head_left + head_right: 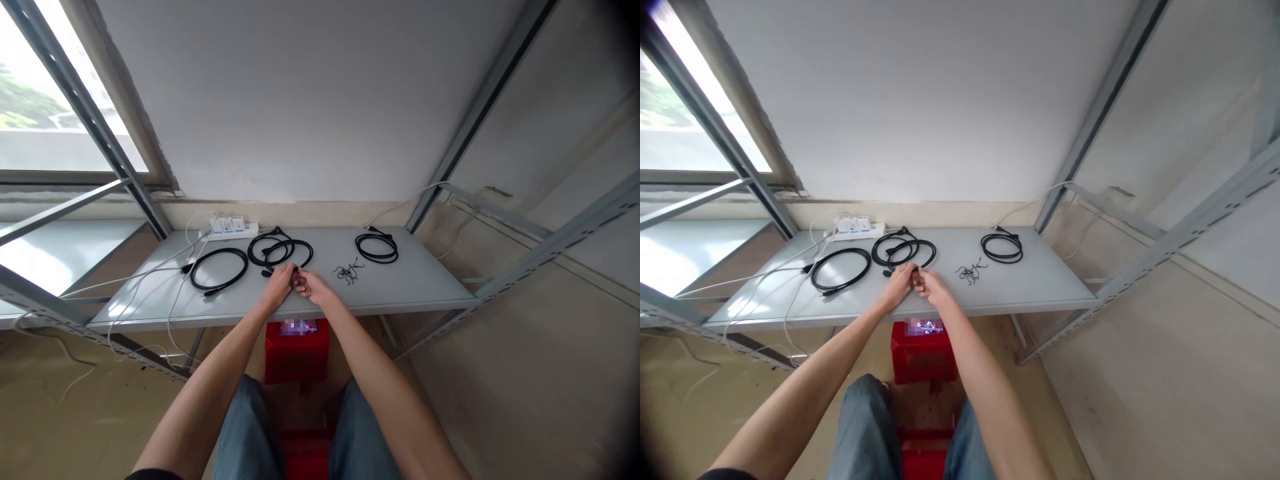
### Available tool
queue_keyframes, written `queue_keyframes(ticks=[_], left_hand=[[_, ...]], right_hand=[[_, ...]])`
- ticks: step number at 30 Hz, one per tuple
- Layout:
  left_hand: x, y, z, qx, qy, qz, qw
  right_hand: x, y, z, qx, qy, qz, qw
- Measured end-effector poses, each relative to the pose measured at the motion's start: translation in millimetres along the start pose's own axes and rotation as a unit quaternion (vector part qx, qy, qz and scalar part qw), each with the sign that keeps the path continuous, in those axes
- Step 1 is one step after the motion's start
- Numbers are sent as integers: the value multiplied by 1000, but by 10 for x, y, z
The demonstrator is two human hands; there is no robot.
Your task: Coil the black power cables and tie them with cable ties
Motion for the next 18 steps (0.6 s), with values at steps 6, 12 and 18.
queue_keyframes(ticks=[6, 12, 18], left_hand=[[9, 5, -5, -12, 0, 1, 1000], [10, -13, -16, 6, -17, 0, 1000], [-5, -30, -6, 4, -13, -3, 1000]], right_hand=[[-17, 112, 57, 158, 140, -54, 976], [10, 207, 205, 368, 335, -105, 861], [73, 205, 169, 402, 391, -151, 814]])
Point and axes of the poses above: each hand's wrist, its own x-axis away from the middle knuckle, its own y-axis out of the back of the hand, z = x × y, the point moved 5 cm from there along -x, towards the middle knuckle, and after that the axes turned 8 degrees about -z, right-handed, at the moved point
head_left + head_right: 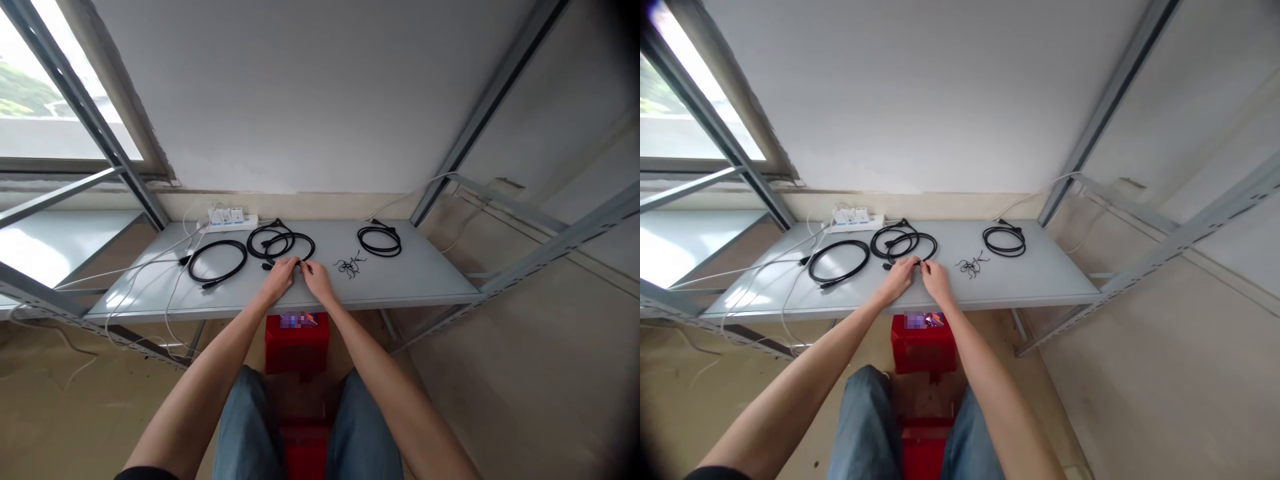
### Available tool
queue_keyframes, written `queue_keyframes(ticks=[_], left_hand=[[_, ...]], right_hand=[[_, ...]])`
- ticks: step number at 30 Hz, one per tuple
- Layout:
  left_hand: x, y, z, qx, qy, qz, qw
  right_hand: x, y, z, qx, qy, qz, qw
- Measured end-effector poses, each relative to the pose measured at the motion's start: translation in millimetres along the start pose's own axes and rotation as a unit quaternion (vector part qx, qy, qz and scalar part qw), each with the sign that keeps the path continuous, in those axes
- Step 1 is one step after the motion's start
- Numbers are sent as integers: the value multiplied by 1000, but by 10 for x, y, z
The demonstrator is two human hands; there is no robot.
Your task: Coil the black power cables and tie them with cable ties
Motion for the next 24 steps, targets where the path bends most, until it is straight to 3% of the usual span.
queue_keyframes(ticks=[8, 13, 19, 24], left_hand=[[15, -6, 3, -12, -13, -8, 1000], [22, -1, 4, -19, -8, -19, 1000], [-7, 24, -51, -123, -10, -12, 992], [-9, 47, -84, -118, 6, 6, 993]], right_hand=[[84, 39, 99, 40, 45, -31, 998], [157, 45, 179, 130, 54, -34, 989], [138, 81, 116, 143, 8, -54, 988], [79, 27, 75, 95, -43, -39, 994]])
Point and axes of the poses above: each hand's wrist, its own x-axis away from the middle knuckle, its own y-axis out of the back of the hand, z = x × y, the point moved 5 cm from there along -x, towards the middle knuckle, and after that the axes turned 8 degrees about -z, right-handed, at the moved point
